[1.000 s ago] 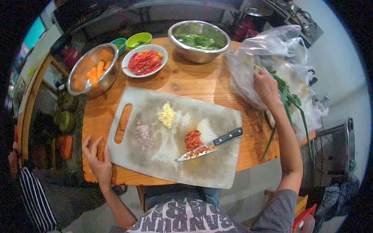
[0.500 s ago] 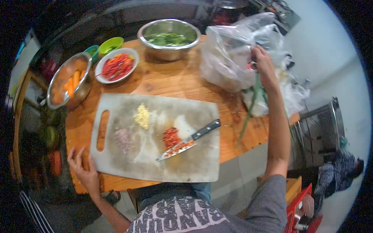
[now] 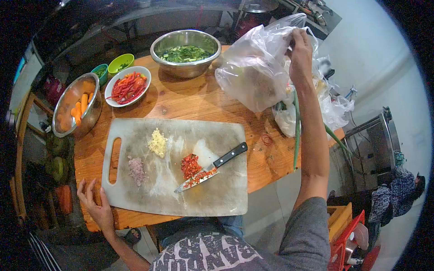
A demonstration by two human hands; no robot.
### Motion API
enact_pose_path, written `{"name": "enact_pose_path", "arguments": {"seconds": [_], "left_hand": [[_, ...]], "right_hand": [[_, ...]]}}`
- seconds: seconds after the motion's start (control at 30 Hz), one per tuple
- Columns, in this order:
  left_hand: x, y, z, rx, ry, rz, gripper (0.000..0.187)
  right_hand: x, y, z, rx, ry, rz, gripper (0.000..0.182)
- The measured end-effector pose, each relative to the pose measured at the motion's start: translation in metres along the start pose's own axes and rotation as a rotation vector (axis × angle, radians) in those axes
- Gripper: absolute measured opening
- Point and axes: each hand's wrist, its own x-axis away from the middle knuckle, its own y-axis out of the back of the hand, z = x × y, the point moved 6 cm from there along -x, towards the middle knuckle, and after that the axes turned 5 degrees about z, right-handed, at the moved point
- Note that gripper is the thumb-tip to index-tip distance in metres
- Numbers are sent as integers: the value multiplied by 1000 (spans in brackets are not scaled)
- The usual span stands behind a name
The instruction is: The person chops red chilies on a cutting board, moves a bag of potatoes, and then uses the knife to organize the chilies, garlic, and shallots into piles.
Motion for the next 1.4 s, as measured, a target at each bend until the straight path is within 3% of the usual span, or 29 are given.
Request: {"name": "enact_pose_path", "arguments": {"seconds": [0.07,0.2,0.33,0.47,0.6,0.63,0.67,0.7,0.83,0.9,0.97,1.0,1.03,1.07,1.1,1.17,1.23,1.3,1.4], "left_hand": [[-1,2,-3,42,-27,-33,28],[-17,23,-41,-62,-241,11,33],[-53,16,-122,-47,-643,211,40],[-73,-27,-196,53,-956,451,47],[-101,-52,-224,46,-1046,268,39],[-113,-54,-219,18,-1029,191,36],[-124,-50,-213,-20,-1002,114,34],[-142,-42,-198,-62,-887,58,31],[-221,25,-70,-267,-304,-153,38],[-245,50,30,-338,-103,-249,66],[-248,36,122,-206,224,-171,81],[-232,26,125,66,405,-54,82],[-213,9,119,345,579,66,83],[-211,-3,119,635,580,170,78],[-208,-19,118,926,570,275,73],[-211,-31,109,1151,636,171,43],[-227,-55,124,1387,550,363,36],[-217,-59,112,1370,529,348,39],[-189,-47,77,1234,536,349,45]], "right_hand": [[-9,-4,6,230,156,30,24],[-20,-24,23,333,253,54,25],[-53,-14,34,349,244,-105,25],[-57,-25,77,351,327,-97,23],[-63,-28,109,256,423,-85,22],[-75,-13,110,313,420,-76,24],[-76,-10,123,694,682,-63,28],[-68,-15,130,233,433,-51,20],[-14,-80,168,187,376,156,29],[-2,-103,180,188,371,239,36],[-2,-120,178,212,258,240,53],[-2,-130,178,226,203,241,64],[-1,-145,181,223,245,252,46],[3,-163,181,220,287,264,33],[7,-179,181,219,327,276,31],[20,-212,174,-69,98,442,28],[38,-252,177,4,-66,514,27],[55,-287,175,-39,-133,442,26],[94,-332,184,-263,-153,516,29]]}}
